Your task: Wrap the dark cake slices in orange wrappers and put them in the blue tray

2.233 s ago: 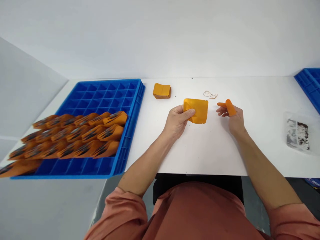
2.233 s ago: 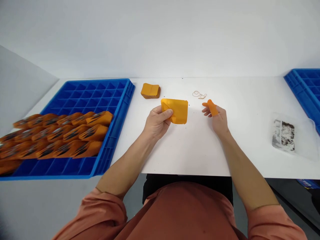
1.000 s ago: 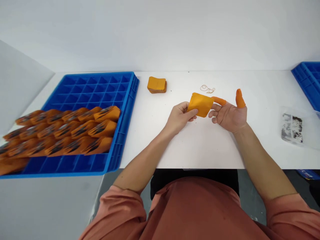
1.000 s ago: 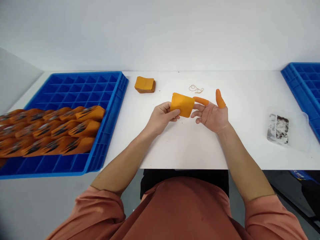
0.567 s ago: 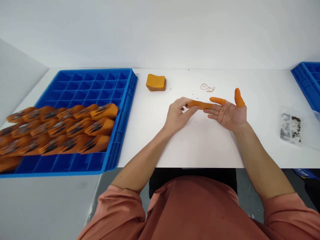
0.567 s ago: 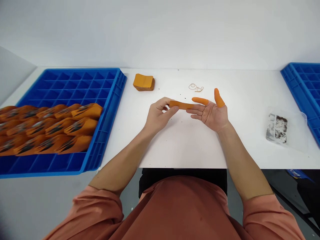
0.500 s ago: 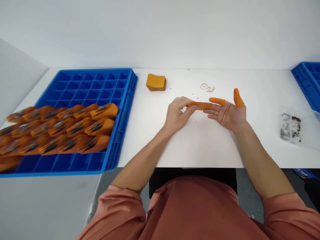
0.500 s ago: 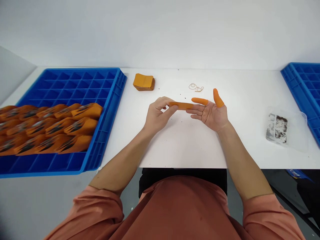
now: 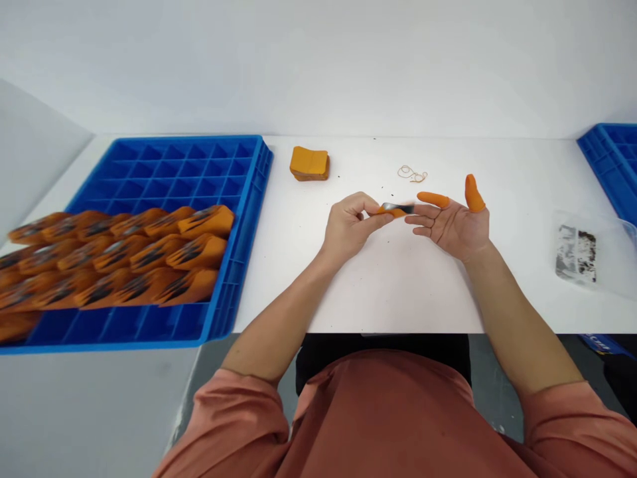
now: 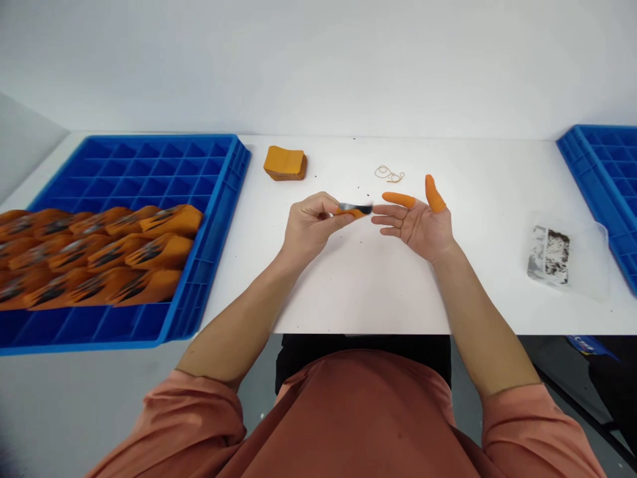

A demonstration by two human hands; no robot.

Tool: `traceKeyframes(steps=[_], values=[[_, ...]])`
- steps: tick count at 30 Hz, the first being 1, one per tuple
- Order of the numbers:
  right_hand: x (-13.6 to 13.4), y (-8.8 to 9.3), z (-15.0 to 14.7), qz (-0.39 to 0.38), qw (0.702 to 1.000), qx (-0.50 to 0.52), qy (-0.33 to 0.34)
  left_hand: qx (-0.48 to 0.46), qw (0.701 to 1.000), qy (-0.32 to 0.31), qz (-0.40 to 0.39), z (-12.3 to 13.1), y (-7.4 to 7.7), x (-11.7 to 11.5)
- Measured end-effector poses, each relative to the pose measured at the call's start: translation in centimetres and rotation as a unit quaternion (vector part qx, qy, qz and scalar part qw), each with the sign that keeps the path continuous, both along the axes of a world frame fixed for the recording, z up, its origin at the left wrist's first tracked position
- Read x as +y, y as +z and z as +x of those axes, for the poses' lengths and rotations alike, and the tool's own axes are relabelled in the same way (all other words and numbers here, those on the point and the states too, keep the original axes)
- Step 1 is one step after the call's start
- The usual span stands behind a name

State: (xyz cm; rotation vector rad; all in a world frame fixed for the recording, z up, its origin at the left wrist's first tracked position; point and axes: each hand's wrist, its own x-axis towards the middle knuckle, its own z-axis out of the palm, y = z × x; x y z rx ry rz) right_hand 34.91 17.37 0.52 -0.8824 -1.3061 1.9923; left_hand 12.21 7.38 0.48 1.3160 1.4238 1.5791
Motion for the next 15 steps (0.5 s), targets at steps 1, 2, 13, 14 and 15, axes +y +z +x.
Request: traceKeyframes(steps=[1, 2, 13, 14, 15], values=[[0.02, 0.01, -0.01, 0.008, 1.000, -0.010, -0.003, -0.004, 1.000, 0.001, 0.002, 0.00, -0.03, 0.02], [0.03, 0.03, -0.02, 0.015, 1.000, -0.014, -0.004, -0.007, 1.000, 0.002, 0.004, 0.00, -0.04, 0.05], [0.30, -0.32, 0.26, 0.038, 0.999, -0.007, 0.004, 0.019, 0.999, 0.023, 0.043, -0.03, -0.61, 0.54], [0.31, -0.32, 0.26, 0.042, 0.999, -0.014, 0.003, 0.022, 0.998, 0.023, 0.047, -0.05, -0.66, 0.57], [0.31, -0.31, 0.26, 0.046, 0.999, -0.021, 0.003, 0.025, 0.998, 0.023, 0.049, -0.06, -0.69, 0.58]])
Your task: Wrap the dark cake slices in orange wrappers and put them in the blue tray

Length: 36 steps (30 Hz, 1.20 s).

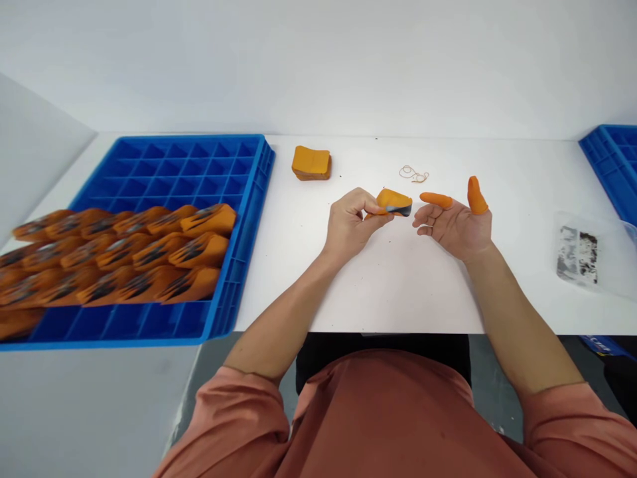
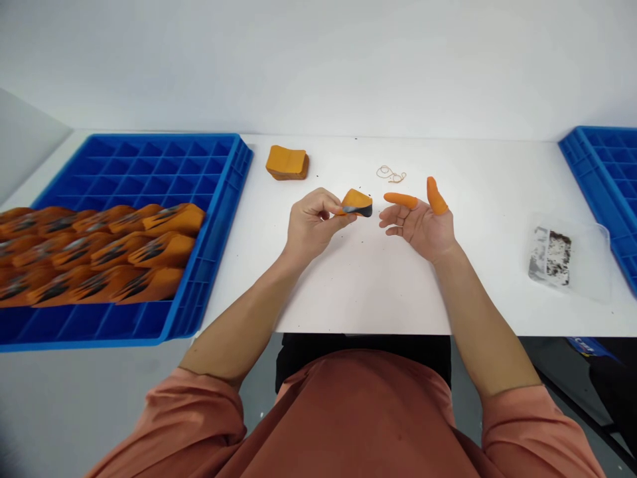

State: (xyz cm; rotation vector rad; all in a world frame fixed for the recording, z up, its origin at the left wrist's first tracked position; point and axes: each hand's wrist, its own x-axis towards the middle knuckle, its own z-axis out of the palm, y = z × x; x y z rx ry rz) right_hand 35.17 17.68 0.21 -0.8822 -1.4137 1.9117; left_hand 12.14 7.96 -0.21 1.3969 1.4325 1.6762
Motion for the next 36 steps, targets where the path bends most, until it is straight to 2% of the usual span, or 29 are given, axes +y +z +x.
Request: traceKeyframes(steps=[6, 9, 12, 18, 22, 27, 36], values=[[0.0, 0.2, 0.0, 0.006, 1.000, -0.001, 0.003, 0.014, 0.999, 0.026, -0.019, -0.1, 0.1, 0.0], [0.0, 0.1, 0.0, 0.000, 1.000, 0.015, 0.006, 0.023, 1.000, 0.016, -0.010, -0.2, -0.2, 0.0], [0.1, -0.2, 0.0, -0.009, 0.999, 0.036, 0.019, 0.052, 0.999, 0.005, 0.010, -0.3, -0.9, 0.1], [0.1, -0.5, 0.1, -0.005, 0.997, 0.059, 0.053, 0.137, 0.988, 0.020, 0.062, -0.4, -2.7, 0.6], [-0.5, -0.5, 0.0, 0.065, 0.994, 0.055, 0.073, 0.162, 0.984, 0.021, 0.069, -0.3, -3.0, 0.6], [-1.8, -0.6, -0.2, 0.174, 0.983, -0.019, 0.047, 0.206, 0.975, 0.036, 0.068, -0.2, -2.9, 0.6], [-2.1, -0.4, -0.5, 0.196, 0.980, -0.020, 0.022, 0.254, 0.961, 0.045, 0.098, -0.2, -3.2, 0.7]])
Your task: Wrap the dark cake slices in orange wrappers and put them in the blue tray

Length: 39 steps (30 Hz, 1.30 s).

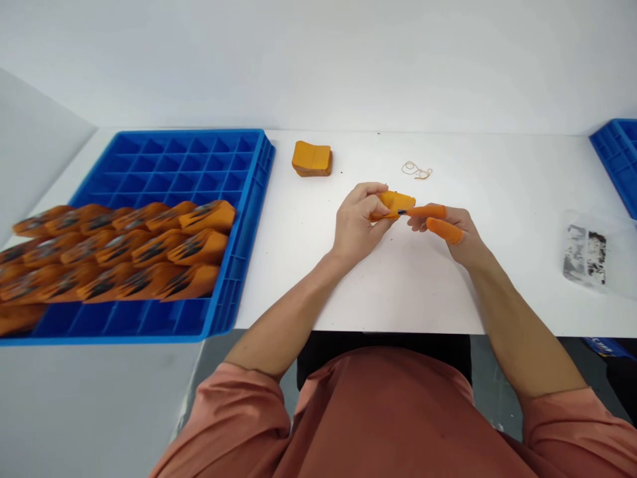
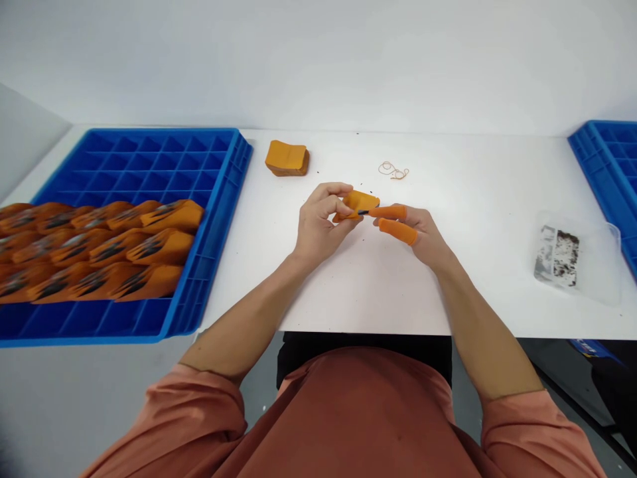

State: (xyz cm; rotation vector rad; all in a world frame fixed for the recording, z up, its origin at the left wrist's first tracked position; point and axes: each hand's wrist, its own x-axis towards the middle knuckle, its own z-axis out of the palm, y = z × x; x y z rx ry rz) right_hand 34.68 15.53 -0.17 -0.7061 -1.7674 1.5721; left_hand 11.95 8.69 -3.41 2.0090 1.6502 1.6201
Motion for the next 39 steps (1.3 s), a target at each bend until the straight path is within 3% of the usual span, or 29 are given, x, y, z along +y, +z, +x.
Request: traceKeyframes(steps=[11, 17, 27, 39], values=[[-0.3, -0.1, 0.1, 0.131, 0.990, -0.052, 0.005, 0.009, 1.000, -0.001, 0.015, 0.1, -0.2, 0.0], [-0.2, 0.1, 0.1, 0.088, 0.995, -0.035, 0.023, -0.023, 0.999, -0.035, -0.004, 0.5, 0.1, -0.3], [-0.2, 0.3, 0.4, 0.075, 0.997, -0.031, 0.016, -0.030, 0.998, -0.031, -0.034, 0.9, 0.5, -0.6], [-0.2, 0.2, 0.1, 0.064, 0.996, -0.059, 0.008, 0.064, 0.997, -0.016, -0.045, 0.6, 0.1, -0.5]])
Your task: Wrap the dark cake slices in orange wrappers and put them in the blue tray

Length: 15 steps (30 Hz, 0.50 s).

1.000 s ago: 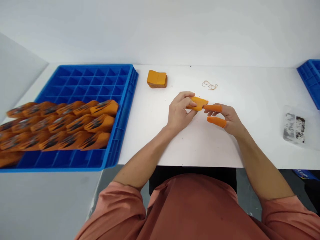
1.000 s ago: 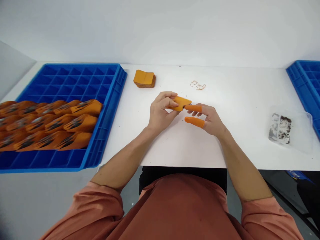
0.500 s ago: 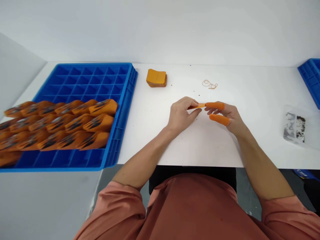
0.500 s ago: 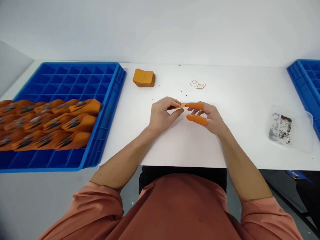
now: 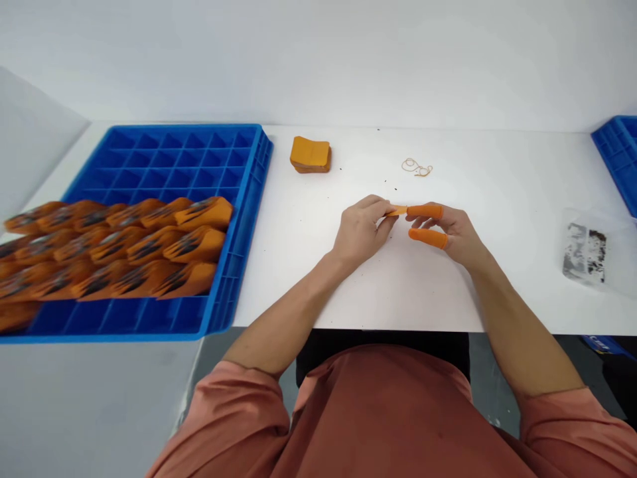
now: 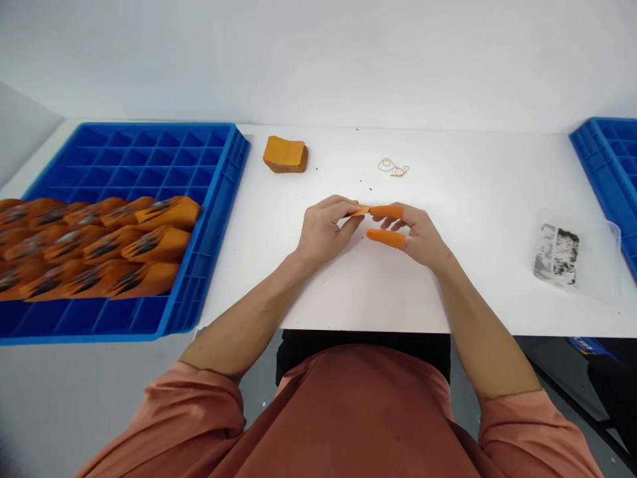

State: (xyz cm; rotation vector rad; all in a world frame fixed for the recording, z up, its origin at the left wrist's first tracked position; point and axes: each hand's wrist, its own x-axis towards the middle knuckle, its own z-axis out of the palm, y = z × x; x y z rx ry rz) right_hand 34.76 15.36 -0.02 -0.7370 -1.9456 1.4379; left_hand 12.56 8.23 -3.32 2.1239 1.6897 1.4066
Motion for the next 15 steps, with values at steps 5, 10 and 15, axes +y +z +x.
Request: traceKeyframes(steps=[5, 10, 15], values=[[-0.09, 0.17, -0.02, -0.031, 0.999, -0.010, -0.007, 0.025, 0.999, 0.008, 0.040, -0.13, -0.55, 0.14], [-0.18, 0.17, -0.16, -0.015, 1.000, -0.013, -0.010, 0.014, 0.999, 0.007, 0.030, -0.12, -0.61, 0.11], [-0.20, -0.06, -0.23, -0.003, 1.000, -0.021, -0.015, 0.030, 0.998, 0.013, 0.049, -0.11, -0.46, 0.15]])
